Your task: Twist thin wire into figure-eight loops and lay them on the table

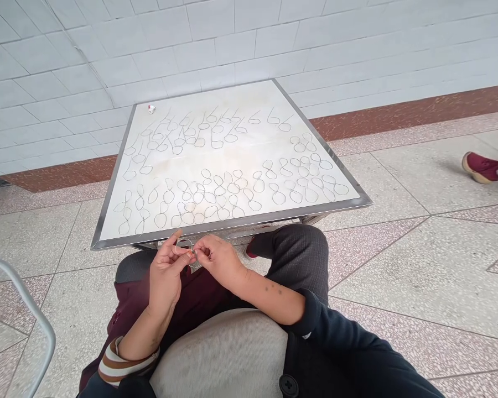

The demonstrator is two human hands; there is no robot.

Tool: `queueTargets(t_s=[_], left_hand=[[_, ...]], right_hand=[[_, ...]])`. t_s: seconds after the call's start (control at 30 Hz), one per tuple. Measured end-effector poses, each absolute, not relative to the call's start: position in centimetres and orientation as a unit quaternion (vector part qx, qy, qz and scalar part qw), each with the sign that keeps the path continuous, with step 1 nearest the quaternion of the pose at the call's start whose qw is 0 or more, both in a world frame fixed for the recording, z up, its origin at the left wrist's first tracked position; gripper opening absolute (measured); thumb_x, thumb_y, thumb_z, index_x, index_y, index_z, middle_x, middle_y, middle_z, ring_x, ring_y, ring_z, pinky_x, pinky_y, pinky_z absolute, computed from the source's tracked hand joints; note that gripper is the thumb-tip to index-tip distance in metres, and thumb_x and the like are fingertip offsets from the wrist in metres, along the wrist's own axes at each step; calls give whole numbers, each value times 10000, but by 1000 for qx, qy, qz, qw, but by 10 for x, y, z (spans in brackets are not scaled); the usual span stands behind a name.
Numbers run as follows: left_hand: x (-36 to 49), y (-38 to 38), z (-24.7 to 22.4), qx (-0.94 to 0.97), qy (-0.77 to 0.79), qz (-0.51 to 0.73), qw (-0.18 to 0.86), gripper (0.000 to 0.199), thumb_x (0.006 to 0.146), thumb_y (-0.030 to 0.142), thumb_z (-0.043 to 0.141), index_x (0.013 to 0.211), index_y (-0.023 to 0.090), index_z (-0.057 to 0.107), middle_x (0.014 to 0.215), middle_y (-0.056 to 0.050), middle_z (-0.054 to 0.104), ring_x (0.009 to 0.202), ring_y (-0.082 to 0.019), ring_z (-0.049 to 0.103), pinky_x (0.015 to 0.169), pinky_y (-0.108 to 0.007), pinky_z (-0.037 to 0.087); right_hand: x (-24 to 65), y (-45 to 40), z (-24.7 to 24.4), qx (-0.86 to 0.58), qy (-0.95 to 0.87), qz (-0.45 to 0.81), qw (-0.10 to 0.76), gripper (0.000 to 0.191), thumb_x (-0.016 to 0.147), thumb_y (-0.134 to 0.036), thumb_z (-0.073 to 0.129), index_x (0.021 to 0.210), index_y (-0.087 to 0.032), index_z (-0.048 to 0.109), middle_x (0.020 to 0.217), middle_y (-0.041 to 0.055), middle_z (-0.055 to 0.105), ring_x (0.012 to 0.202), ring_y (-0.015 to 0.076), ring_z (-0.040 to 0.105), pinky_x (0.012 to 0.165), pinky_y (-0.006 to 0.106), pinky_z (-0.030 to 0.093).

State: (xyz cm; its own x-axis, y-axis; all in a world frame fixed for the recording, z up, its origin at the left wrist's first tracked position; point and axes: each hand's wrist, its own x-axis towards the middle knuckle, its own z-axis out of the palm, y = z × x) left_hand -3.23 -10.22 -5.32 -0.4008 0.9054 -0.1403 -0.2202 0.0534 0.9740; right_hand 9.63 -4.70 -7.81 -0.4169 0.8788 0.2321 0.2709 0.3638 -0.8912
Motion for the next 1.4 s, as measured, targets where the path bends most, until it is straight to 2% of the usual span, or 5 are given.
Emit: queueTargets(t_s=[0.37,0.57,0.8,1.23,1.4], left_hand=[[-30,-100,-62,270,559,625,473,575,717,187,725,1274,225,585,750,45,597,689,-94,600,759,-271,525],[-33,-99,-60,234,535,648,489,554,718,192,730,1253,221,589,776,37,607,727,-109,619,758,-300,544],[-36,-99,-62,284,558,624,467,536,755,241,716,1272,225,575,836,7,626,767,-117,623,810,-323,541],[-34,-102,-55,299,554,616,473,482,841,359,642,1304,262,548,1141,-71,641,944,-171,638,838,-341,534],[-34,-101,-51,289,560,625,461,428,854,405,615,1240,221,591,1126,-88,650,926,-178,636,777,-320,539]], right_hand=[[96,-47,-82,-404,-741,396,362,108,859,-152,562,832,-201,655,739,2,623,724,144,562,671,255,426],[99,-44,-83,-372,-741,425,362,96,882,-203,560,944,-207,633,864,26,650,827,164,583,749,295,469],[98,-48,-77,-394,-618,581,353,112,851,-298,559,906,-211,604,763,-8,560,570,105,547,457,223,496],[98,-45,-78,-378,-537,660,364,195,818,-366,611,916,-200,580,750,-32,577,572,90,620,485,209,540],[101,-38,-77,-380,-502,670,392,215,806,-376,631,923,-201,587,764,-34,575,574,86,624,512,215,549]])
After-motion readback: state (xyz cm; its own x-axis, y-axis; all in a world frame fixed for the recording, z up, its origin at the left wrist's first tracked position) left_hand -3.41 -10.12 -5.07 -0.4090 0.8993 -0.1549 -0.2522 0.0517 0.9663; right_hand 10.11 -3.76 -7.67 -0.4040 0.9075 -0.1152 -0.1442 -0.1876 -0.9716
